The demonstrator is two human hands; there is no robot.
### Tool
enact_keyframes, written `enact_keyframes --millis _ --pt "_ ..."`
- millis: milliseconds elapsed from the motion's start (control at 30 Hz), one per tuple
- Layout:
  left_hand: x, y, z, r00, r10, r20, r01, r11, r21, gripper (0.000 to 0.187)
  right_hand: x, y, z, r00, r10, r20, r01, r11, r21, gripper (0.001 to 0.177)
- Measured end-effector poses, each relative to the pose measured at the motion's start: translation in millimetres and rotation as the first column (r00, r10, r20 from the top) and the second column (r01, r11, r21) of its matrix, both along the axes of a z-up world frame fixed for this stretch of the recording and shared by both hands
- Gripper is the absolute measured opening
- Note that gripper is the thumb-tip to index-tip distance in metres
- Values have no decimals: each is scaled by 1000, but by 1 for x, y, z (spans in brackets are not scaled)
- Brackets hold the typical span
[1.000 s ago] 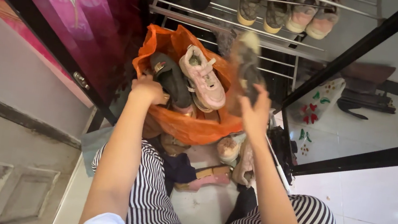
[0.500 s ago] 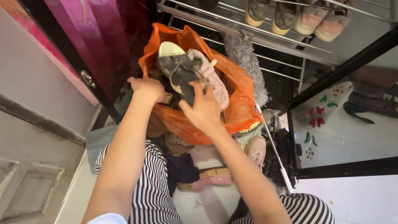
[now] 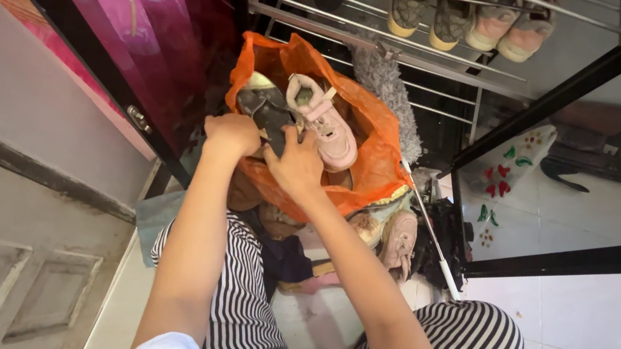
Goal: Organizing various shoes and sandals from a pile into a plastic bag and onto a rack.
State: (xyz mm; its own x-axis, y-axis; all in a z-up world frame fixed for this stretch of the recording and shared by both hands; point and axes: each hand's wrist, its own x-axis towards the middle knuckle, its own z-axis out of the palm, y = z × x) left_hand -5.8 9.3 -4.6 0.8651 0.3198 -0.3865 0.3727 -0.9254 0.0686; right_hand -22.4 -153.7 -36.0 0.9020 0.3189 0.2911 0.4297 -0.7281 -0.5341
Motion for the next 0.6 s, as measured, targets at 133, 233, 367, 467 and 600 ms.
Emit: enact_keyframes --millis 133,233,367,467,600 --pt "6 19 -11 994 28 105 -28 1000 -7 35 -2 -9 15 1000 25 -16 -25 1000 -8 56" --pt "8 29 -13 984 84 159 -77 996 -50 37 11 -31 16 995 19 103 -19 1000 1 52" --pt "13 38 -10 966 180 183 -165 982 -91 53 44 -76 11 984 -143 107 149 988 -43 50" --pt "14 27 6 815 314 487 -267 950 -165 76 74 -123 -6 947 -240 211 274 950 -149 73" --pt "44 29 -10 723 409 556 -312 912 -265 91 86 -155 3 927 -376 4 369 908 -198 95"
